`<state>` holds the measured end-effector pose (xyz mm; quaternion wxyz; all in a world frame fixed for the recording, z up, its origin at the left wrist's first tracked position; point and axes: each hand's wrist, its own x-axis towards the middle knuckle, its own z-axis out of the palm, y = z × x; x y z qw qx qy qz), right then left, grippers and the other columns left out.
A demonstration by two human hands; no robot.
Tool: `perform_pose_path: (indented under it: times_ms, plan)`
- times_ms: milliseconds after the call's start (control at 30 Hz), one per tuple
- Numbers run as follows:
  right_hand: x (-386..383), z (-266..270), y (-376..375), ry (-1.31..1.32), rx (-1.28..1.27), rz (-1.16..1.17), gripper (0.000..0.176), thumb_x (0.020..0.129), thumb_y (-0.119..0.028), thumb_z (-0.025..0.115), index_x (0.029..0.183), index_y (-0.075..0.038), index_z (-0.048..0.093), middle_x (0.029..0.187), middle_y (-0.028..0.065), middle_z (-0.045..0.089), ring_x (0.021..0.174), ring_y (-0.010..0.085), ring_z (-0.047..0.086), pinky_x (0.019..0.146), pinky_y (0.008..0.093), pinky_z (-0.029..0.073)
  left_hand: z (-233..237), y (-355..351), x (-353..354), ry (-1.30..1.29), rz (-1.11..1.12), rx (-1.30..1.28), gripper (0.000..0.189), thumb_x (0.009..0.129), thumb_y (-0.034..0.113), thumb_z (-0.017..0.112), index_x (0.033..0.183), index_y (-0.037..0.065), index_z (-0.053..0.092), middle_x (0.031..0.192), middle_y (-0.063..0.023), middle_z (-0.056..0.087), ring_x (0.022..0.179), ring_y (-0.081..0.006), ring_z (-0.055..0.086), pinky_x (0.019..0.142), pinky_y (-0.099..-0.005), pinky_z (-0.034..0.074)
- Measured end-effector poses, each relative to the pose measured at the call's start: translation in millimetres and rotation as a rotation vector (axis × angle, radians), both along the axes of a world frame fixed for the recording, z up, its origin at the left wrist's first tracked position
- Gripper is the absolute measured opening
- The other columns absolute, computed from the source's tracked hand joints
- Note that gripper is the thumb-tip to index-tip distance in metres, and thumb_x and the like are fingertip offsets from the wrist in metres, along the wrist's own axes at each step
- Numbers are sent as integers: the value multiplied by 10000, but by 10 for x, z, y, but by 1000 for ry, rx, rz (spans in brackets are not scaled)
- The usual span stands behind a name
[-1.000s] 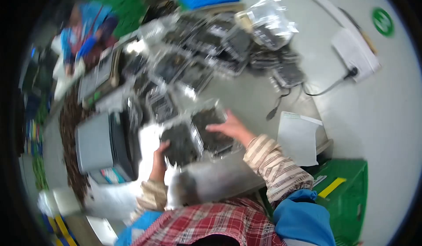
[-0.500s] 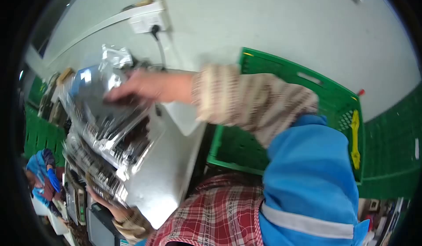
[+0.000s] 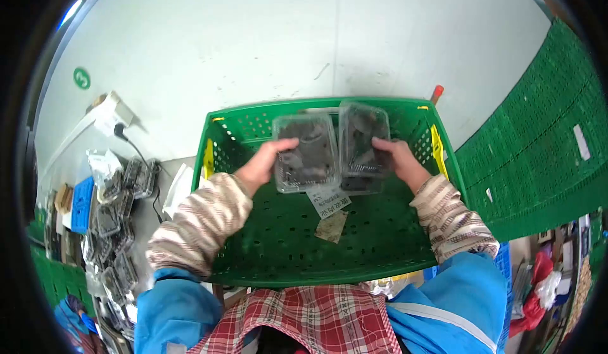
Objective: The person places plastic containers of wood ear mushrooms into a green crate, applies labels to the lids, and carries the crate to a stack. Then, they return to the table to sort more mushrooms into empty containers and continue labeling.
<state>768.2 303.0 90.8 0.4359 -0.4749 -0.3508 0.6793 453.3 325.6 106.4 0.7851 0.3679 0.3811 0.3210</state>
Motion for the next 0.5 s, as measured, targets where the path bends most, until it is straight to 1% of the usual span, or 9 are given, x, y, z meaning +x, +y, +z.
perform_pose_path:
  times_ms: [67,100,167,233,267,367,433,467,500]
  plan:
    - [85,-514,46,-374,-8,-122,399,746,-219,672,1013,59,571,961,111,616,831,210,594,768,309,463,-445,54,159,313,100,62,316,790,212,601,1012,-13,592,955,-111,629,811,-213,605,761,-333,479]
    - [118,-525,40,-350,-25,-137,399,746,-219,672,1013,59,571,961,111,616,831,210,594,768,309,463,-597,53,151,177,197,-78,345,746,176,649,978,-76,605,958,-143,633,844,-233,612,801,-345,476]
    - [260,-313,136,-492,-39,-114,434,690,-189,724,973,110,584,865,154,635,709,217,618,637,298,488,-709,187,13,188,164,-95,355,751,184,646,990,-75,599,958,-142,633,841,-235,614,797,-343,479]
    - [413,10,128,-308,-27,-124,314,701,-148,700,865,98,594,752,143,623,607,222,609,593,318,493,-570,204,-208,126,125,-165,384,756,198,645,1022,-71,580,946,-138,634,827,-232,619,778,-338,490]
    - [487,19,135,-239,2,-181,256,720,-131,675,828,83,584,711,120,613,580,214,602,561,321,487,-481,261,-382,199,126,-117,388,763,205,637,1030,-68,571,933,-143,635,805,-232,622,761,-340,498]
    - [824,-185,212,-233,-8,-191,230,737,-117,654,852,67,577,720,106,604,572,204,586,514,319,469,-482,336,-818,222,160,-206,405,759,203,641,1057,-56,548,950,-138,630,822,-245,620,793,-376,486]
    - [1013,-346,273,-424,-180,-92,204,779,-111,607,896,52,567,765,100,596,583,190,570,499,312,454,-585,308,-949,577,290,-117,427,721,187,674,1024,-84,543,912,-149,627,777,-236,619,746,-380,488]
    - [1018,-336,276,-434,-167,-82,204,779,-111,607,896,52,567,765,100,596,583,190,570,499,312,454,-802,336,-1054,510,336,-67,498,673,202,715,1006,-118,529,933,-147,610,819,-235,603,755,-368,473]
    - [939,-242,224,-514,-156,-160,215,799,-148,580,905,39,576,754,98,600,589,196,563,532,306,451,-751,334,-1044,772,345,15,545,666,239,721,1024,-120,520,966,-169,599,868,-257,595,783,-366,466]
